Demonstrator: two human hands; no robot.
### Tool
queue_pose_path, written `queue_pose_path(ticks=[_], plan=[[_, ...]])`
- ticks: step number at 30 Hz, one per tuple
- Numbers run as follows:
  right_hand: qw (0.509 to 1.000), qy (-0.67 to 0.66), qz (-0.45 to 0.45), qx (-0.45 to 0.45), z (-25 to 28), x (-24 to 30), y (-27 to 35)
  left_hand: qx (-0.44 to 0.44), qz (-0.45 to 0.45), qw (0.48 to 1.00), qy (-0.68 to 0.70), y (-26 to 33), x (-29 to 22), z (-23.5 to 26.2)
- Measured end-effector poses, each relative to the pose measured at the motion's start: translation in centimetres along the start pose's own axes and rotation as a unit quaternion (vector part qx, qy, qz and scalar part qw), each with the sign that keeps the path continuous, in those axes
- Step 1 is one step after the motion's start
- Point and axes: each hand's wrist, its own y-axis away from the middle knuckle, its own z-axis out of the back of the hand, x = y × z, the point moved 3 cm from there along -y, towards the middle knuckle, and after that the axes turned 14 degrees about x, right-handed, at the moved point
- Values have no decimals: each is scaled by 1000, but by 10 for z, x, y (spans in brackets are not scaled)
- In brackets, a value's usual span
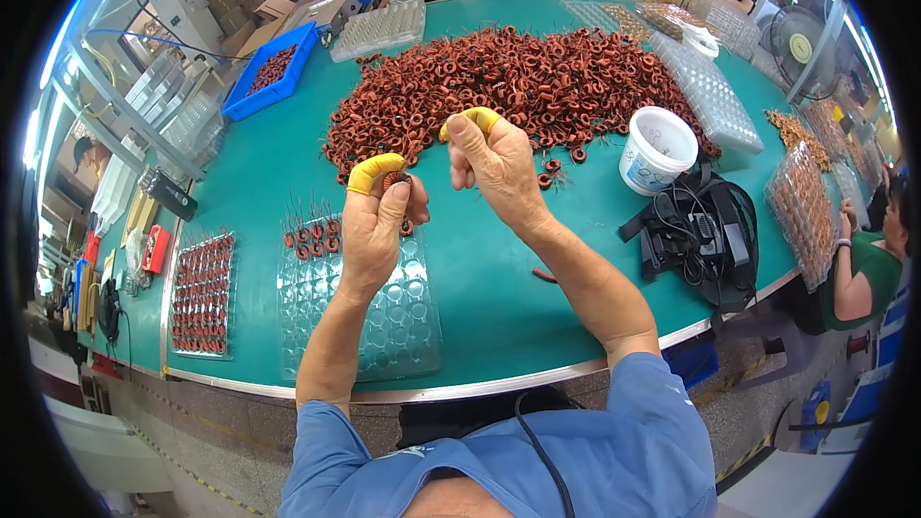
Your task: Winding copper wire around small toroidal cores at a factory workbench.
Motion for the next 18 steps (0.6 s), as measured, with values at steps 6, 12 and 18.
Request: queue_pose_path(ticks=[6,12,18], plan=[[989,66,-39,125,-16,1,7,-21,69,965,-252,4,0,6],[984,47,-71,155,-14,1,2,31,-67,887,-456,-3,-12,10],[980,12,-114,163,-6,-1,0,71,73,950,-296,0,-18,14]])
